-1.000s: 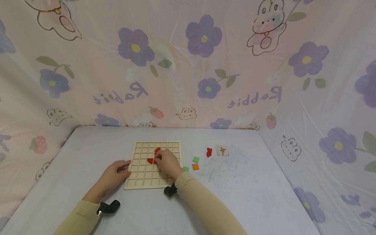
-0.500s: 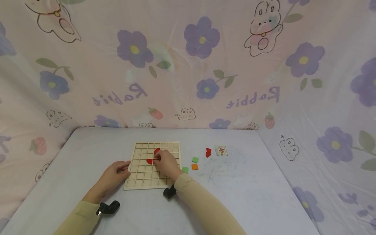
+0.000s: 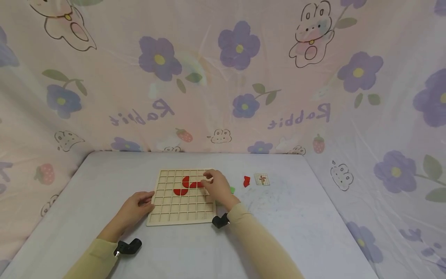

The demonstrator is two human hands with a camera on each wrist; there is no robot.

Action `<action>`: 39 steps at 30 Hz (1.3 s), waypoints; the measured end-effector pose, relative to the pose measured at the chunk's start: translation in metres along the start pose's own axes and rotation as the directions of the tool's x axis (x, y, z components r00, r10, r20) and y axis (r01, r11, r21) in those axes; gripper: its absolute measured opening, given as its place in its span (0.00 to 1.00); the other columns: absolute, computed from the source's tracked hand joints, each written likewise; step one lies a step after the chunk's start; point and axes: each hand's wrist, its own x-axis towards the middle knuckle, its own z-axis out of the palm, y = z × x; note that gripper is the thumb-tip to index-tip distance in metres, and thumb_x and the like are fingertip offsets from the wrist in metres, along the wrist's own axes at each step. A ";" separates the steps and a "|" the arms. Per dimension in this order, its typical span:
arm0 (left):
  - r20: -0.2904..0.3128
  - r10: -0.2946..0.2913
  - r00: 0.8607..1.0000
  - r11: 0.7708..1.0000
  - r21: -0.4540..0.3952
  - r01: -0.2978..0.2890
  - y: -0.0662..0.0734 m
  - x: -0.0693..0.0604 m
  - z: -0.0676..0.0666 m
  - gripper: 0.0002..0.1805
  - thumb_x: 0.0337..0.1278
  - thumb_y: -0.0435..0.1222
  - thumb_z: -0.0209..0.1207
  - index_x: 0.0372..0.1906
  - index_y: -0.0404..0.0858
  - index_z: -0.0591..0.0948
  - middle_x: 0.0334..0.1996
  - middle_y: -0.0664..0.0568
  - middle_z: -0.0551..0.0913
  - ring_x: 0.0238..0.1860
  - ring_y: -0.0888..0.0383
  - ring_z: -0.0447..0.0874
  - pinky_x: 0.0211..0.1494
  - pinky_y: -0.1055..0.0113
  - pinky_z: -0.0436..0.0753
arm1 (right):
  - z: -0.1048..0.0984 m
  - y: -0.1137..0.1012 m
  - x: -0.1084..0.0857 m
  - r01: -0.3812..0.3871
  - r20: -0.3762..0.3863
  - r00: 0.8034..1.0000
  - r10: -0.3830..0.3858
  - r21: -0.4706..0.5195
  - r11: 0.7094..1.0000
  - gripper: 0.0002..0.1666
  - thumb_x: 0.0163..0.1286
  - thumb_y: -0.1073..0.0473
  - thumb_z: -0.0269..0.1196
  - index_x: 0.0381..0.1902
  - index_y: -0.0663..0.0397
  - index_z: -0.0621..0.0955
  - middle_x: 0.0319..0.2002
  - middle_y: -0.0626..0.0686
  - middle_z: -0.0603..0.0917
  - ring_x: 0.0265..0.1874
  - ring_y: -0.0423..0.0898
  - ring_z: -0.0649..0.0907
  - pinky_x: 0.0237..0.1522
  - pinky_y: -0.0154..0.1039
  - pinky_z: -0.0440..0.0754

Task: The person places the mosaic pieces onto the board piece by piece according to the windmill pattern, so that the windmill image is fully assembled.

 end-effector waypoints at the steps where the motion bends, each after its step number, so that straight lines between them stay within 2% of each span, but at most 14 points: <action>1: -0.002 0.003 1.000 1.000 -0.001 -0.003 0.000 0.000 0.000 0.28 0.57 0.29 0.62 0.64 0.30 0.73 0.55 0.41 0.72 0.51 0.51 0.74 0.49 0.71 0.79 | -0.004 0.004 -0.001 -0.015 -0.008 1.000 0.015 -0.007 1.000 0.21 0.69 0.51 0.63 0.56 0.53 0.78 0.48 0.49 0.77 0.40 0.45 0.77 0.35 0.40 0.78; 5: -0.002 0.003 1.000 1.000 -0.012 -0.003 -0.001 0.001 0.000 0.27 0.57 0.29 0.62 0.63 0.29 0.73 0.53 0.41 0.72 0.51 0.51 0.74 0.48 0.72 0.79 | -0.024 0.021 -0.004 -0.078 -0.051 0.996 0.076 -0.040 0.996 0.21 0.67 0.49 0.65 0.55 0.50 0.79 0.48 0.49 0.78 0.39 0.45 0.76 0.34 0.40 0.78; 10: -0.004 -0.007 1.000 1.000 -0.018 0.007 -0.001 0.001 0.000 0.27 0.57 0.29 0.62 0.63 0.30 0.73 0.54 0.42 0.72 0.52 0.52 0.74 0.49 0.72 0.78 | -0.049 0.045 -0.010 -0.152 -0.097 0.984 0.146 -0.047 0.987 0.23 0.67 0.49 0.64 0.57 0.51 0.78 0.49 0.51 0.78 0.42 0.48 0.76 0.39 0.43 0.78; 17: -0.001 0.000 1.000 1.000 -0.030 0.000 0.001 0.001 0.002 0.27 0.57 0.28 0.62 0.63 0.29 0.73 0.54 0.41 0.72 0.52 0.51 0.74 0.50 0.71 0.78 | -0.081 0.077 -0.026 -0.203 -0.143 0.970 0.199 -0.018 0.979 0.25 0.67 0.48 0.64 0.55 0.56 0.78 0.46 0.54 0.78 0.44 0.51 0.76 0.43 0.45 0.77; 21: 0.007 -0.004 1.000 1.000 -0.021 0.004 0.001 0.001 0.001 0.27 0.57 0.29 0.62 0.63 0.29 0.73 0.55 0.41 0.72 0.53 0.50 0.73 0.51 0.71 0.78 | -0.084 0.089 -0.030 -0.264 -0.188 0.947 0.262 0.015 0.964 0.22 0.65 0.49 0.66 0.49 0.58 0.78 0.43 0.55 0.78 0.43 0.51 0.77 0.41 0.42 0.77; 26: 0.013 -0.016 1.000 1.000 -0.012 0.016 0.002 0.000 -0.001 0.27 0.58 0.28 0.61 0.64 0.29 0.72 0.54 0.41 0.72 0.53 0.51 0.73 0.51 0.70 0.78 | -0.080 0.096 -0.033 -0.322 -0.205 0.924 0.322 0.033 0.946 0.22 0.64 0.49 0.67 0.47 0.59 0.77 0.42 0.56 0.76 0.41 0.51 0.75 0.41 0.41 0.75; 34: 0.026 -0.009 1.000 1.000 0.018 0.009 0.000 0.001 -0.002 0.28 0.59 0.30 0.61 0.64 0.30 0.72 0.55 0.41 0.72 0.53 0.51 0.73 0.52 0.67 0.78 | -0.075 0.093 -0.035 -0.401 -0.207 0.890 0.406 0.064 0.914 0.22 0.64 0.47 0.66 0.45 0.59 0.76 0.38 0.56 0.75 0.36 0.51 0.75 0.36 0.40 0.73; 39: 0.035 0.003 0.999 1.000 0.014 -0.003 0.002 -0.001 -0.003 0.28 0.59 0.30 0.61 0.64 0.30 0.72 0.55 0.40 0.72 0.53 0.50 0.73 0.52 0.68 0.78 | -0.075 0.093 -0.032 -0.414 -0.222 0.880 0.419 0.073 0.907 0.18 0.64 0.51 0.66 0.41 0.58 0.76 0.34 0.55 0.76 0.33 0.50 0.75 0.32 0.38 0.73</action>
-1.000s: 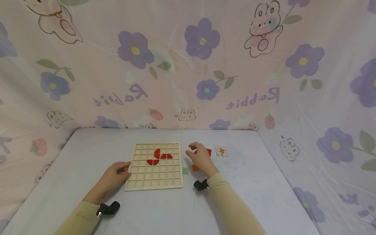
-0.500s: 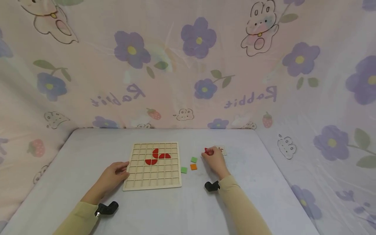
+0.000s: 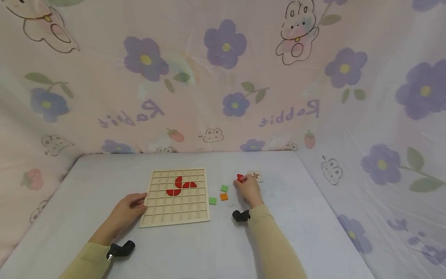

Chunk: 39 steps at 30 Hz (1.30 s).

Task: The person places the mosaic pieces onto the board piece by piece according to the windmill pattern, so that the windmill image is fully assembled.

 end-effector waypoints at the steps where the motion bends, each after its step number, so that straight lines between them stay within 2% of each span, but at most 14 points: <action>1: 0.001 0.001 1.000 1.000 -0.001 -0.001 0.000 -0.001 -0.001 0.28 0.59 0.30 0.61 0.65 0.29 0.71 0.55 0.40 0.72 0.53 0.50 0.73 0.52 0.69 0.78 | 0.001 -0.001 0.001 0.004 0.000 1.000 -0.004 -0.004 1.000 0.17 0.64 0.52 0.67 0.41 0.59 0.77 0.34 0.55 0.76 0.32 0.50 0.75 0.32 0.38 0.73; 7: 0.007 -0.001 1.000 1.000 -0.011 0.002 0.002 -0.004 -0.003 0.28 0.59 0.30 0.61 0.65 0.29 0.71 0.56 0.40 0.71 0.54 0.49 0.73 0.51 0.71 0.78 | 0.006 -0.002 0.002 -0.009 -0.015 1.000 0.009 0.011 1.000 0.12 0.64 0.57 0.66 0.39 0.58 0.78 0.34 0.55 0.77 0.33 0.50 0.76 0.31 0.38 0.75; 15: -0.005 -0.003 1.000 1.000 -0.007 0.003 -0.002 -0.001 0.001 0.28 0.59 0.30 0.61 0.65 0.29 0.71 0.56 0.40 0.71 0.54 0.50 0.73 0.52 0.70 0.78 | 0.008 0.002 0.004 -0.036 -0.053 0.998 0.036 -0.012 0.999 0.18 0.65 0.54 0.65 0.45 0.60 0.75 0.37 0.57 0.76 0.36 0.52 0.76 0.37 0.42 0.75; 21: -0.007 0.008 1.000 1.000 -0.016 -0.008 -0.001 -0.001 0.002 0.27 0.59 0.29 0.61 0.64 0.29 0.71 0.56 0.40 0.71 0.54 0.50 0.73 0.51 0.72 0.77 | 0.010 0.002 0.004 -0.044 -0.063 0.997 0.043 -0.021 0.999 0.17 0.65 0.54 0.66 0.44 0.60 0.76 0.36 0.57 0.76 0.36 0.52 0.76 0.37 0.42 0.75; 28: -0.007 0.002 1.000 1.000 -0.008 -0.002 -0.004 -0.002 0.000 0.28 0.59 0.30 0.60 0.65 0.29 0.71 0.56 0.40 0.71 0.54 0.50 0.73 0.51 0.71 0.77 | 0.011 -0.005 0.002 0.004 -0.066 0.998 -0.008 -0.059 0.998 0.16 0.62 0.55 0.67 0.42 0.61 0.79 0.33 0.56 0.78 0.33 0.51 0.77 0.35 0.42 0.75; 33: -0.003 -0.003 1.000 1.000 -0.011 0.003 -0.003 -0.002 0.000 0.28 0.59 0.30 0.61 0.65 0.29 0.71 0.57 0.39 0.70 0.55 0.50 0.73 0.52 0.71 0.77 | 0.011 -0.009 -0.001 0.040 -0.027 0.999 -0.042 -0.097 0.995 0.14 0.63 0.58 0.66 0.41 0.61 0.78 0.35 0.57 0.79 0.34 0.52 0.77 0.36 0.43 0.77; 39: -0.008 0.007 1.000 1.000 -0.002 -0.007 -0.001 0.000 0.001 0.28 0.59 0.30 0.61 0.65 0.29 0.71 0.57 0.39 0.70 0.54 0.50 0.73 0.52 0.70 0.78 | 0.008 -0.018 -0.004 0.076 0.060 0.996 -0.065 -0.201 0.977 0.13 0.67 0.60 0.62 0.45 0.61 0.74 0.41 0.59 0.79 0.40 0.53 0.78 0.41 0.47 0.78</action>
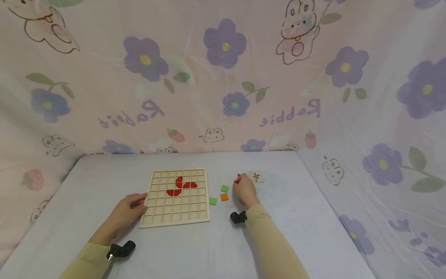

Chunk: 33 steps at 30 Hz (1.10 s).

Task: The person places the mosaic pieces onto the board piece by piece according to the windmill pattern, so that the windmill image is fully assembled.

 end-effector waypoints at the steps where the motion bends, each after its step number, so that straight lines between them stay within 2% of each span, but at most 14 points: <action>1: -0.001 0.001 1.000 1.000 0.000 -0.001 0.000 0.000 0.000 0.28 0.59 0.30 0.61 0.65 0.29 0.71 0.57 0.39 0.70 0.54 0.50 0.73 0.52 0.69 0.78 | 0.000 -0.002 0.000 0.009 0.007 1.000 -0.009 -0.016 1.000 0.12 0.68 0.61 0.61 0.45 0.61 0.75 0.42 0.59 0.79 0.40 0.53 0.78 0.42 0.47 0.77; 6: -0.006 -0.003 1.000 1.000 -0.003 0.003 -0.002 -0.002 0.000 0.27 0.59 0.30 0.61 0.64 0.29 0.72 0.56 0.40 0.71 0.54 0.50 0.73 0.52 0.69 0.78 | 0.002 -0.007 -0.001 0.059 0.014 0.998 -0.059 -0.013 0.998 0.10 0.69 0.63 0.57 0.46 0.59 0.80 0.43 0.58 0.81 0.37 0.51 0.78 0.41 0.47 0.78; 12: 0.001 -0.017 1.000 1.000 0.010 0.017 -0.004 -0.004 0.001 0.28 0.59 0.30 0.61 0.65 0.30 0.72 0.57 0.41 0.71 0.53 0.50 0.73 0.52 0.68 0.78 | 0.007 -0.014 -0.005 0.024 0.028 0.999 -0.028 0.140 0.990 0.08 0.70 0.56 0.60 0.38 0.55 0.80 0.34 0.52 0.82 0.31 0.48 0.78 0.31 0.40 0.76; 16: 0.001 -0.010 1.000 1.000 0.019 0.010 -0.001 -0.002 0.000 0.28 0.60 0.31 0.61 0.65 0.30 0.71 0.57 0.41 0.70 0.54 0.50 0.72 0.54 0.64 0.77 | 0.012 -0.035 -0.008 -0.002 0.055 0.998 -0.016 0.302 0.953 0.10 0.67 0.53 0.64 0.35 0.54 0.81 0.34 0.51 0.82 0.32 0.49 0.78 0.29 0.38 0.75; 19: -0.004 -0.007 1.000 1.000 0.013 0.007 0.002 -0.001 0.000 0.28 0.59 0.31 0.61 0.65 0.30 0.72 0.57 0.41 0.70 0.54 0.50 0.72 0.54 0.65 0.77 | 0.022 -0.058 -0.014 0.013 0.097 0.994 -0.053 0.372 0.928 0.10 0.66 0.53 0.65 0.35 0.54 0.81 0.35 0.52 0.82 0.33 0.49 0.76 0.29 0.38 0.74; 26: 0.002 -0.007 1.000 1.000 -0.023 0.007 0.008 -0.004 -0.001 0.27 0.58 0.29 0.61 0.64 0.28 0.72 0.56 0.38 0.71 0.53 0.49 0.72 0.50 0.71 0.78 | 0.061 -0.093 -0.029 0.141 0.146 0.968 -0.204 0.357 0.924 0.10 0.68 0.51 0.63 0.37 0.52 0.80 0.30 0.50 0.79 0.28 0.45 0.75 0.26 0.37 0.74; 29: 0.000 -0.013 1.000 1.000 -0.016 0.012 0.008 -0.004 -0.001 0.28 0.58 0.29 0.61 0.64 0.28 0.72 0.56 0.39 0.71 0.53 0.49 0.72 0.50 0.70 0.78 | 0.072 -0.102 -0.034 0.168 0.148 0.963 -0.224 0.318 0.933 0.10 0.68 0.50 0.63 0.37 0.51 0.80 0.30 0.49 0.79 0.28 0.45 0.76 0.27 0.37 0.75; 33: -0.006 -0.003 1.000 1.000 -0.006 0.002 0.006 -0.002 -0.001 0.27 0.59 0.29 0.61 0.64 0.29 0.72 0.56 0.39 0.71 0.53 0.50 0.72 0.51 0.68 0.78 | 0.081 -0.110 -0.037 0.185 0.119 0.967 -0.226 0.282 0.941 0.10 0.68 0.51 0.64 0.35 0.50 0.79 0.28 0.49 0.78 0.27 0.45 0.76 0.26 0.38 0.75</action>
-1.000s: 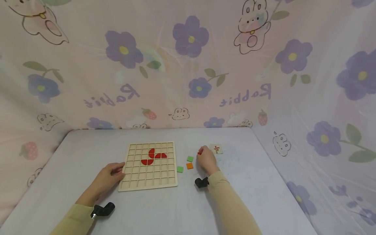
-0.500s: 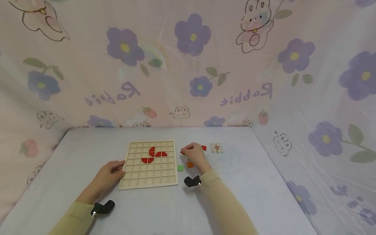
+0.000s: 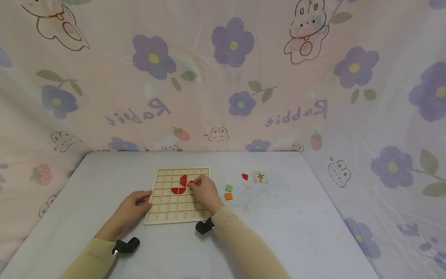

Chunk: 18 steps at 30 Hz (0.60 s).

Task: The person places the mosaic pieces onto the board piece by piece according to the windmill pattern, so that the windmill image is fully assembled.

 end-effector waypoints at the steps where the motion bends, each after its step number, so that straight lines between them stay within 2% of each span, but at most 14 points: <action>1: 0.000 0.002 1.000 1.000 0.002 -0.002 -0.001 0.000 0.000 0.27 0.59 0.29 0.61 0.64 0.29 0.72 0.56 0.39 0.71 0.53 0.50 0.72 0.52 0.67 0.78 | 0.002 -0.001 0.000 0.000 -0.011 1.000 0.000 -0.010 1.000 0.10 0.68 0.51 0.64 0.35 0.50 0.79 0.28 0.49 0.78 0.26 0.45 0.76 0.26 0.38 0.75; 6: 0.002 -0.002 1.000 1.000 0.010 0.002 -0.003 0.002 0.001 0.28 0.59 0.30 0.61 0.65 0.30 0.72 0.56 0.40 0.71 0.53 0.51 0.72 0.53 0.66 0.77 | 0.009 -0.003 0.000 0.010 -0.045 0.999 -0.013 -0.058 0.998 0.09 0.68 0.51 0.63 0.33 0.49 0.78 0.26 0.46 0.78 0.24 0.44 0.75 0.25 0.37 0.74; 10: -0.004 -0.002 1.000 1.000 0.006 0.002 -0.004 0.002 0.002 0.27 0.59 0.30 0.61 0.64 0.30 0.72 0.55 0.41 0.71 0.53 0.51 0.72 0.53 0.65 0.77 | 0.012 -0.002 -0.001 0.051 -0.046 0.997 -0.056 -0.113 0.992 0.08 0.69 0.53 0.63 0.32 0.49 0.77 0.24 0.45 0.78 0.23 0.43 0.75 0.25 0.37 0.73; 14: -0.007 -0.002 1.000 1.000 0.002 0.002 -0.004 0.003 0.002 0.27 0.59 0.30 0.61 0.64 0.30 0.72 0.55 0.41 0.72 0.53 0.51 0.73 0.54 0.64 0.77 | 0.010 -0.001 -0.002 0.069 -0.009 0.997 -0.072 -0.173 0.983 0.07 0.68 0.53 0.63 0.32 0.48 0.78 0.24 0.44 0.77 0.24 0.42 0.75 0.27 0.36 0.73; 18: -0.008 -0.006 1.000 1.000 0.004 0.006 -0.005 0.003 0.001 0.27 0.59 0.30 0.60 0.64 0.30 0.72 0.55 0.41 0.71 0.53 0.51 0.73 0.54 0.65 0.77 | 0.003 -0.003 -0.004 0.086 0.065 0.995 -0.073 -0.219 0.972 0.06 0.67 0.55 0.64 0.36 0.50 0.80 0.28 0.44 0.78 0.28 0.42 0.76 0.31 0.37 0.76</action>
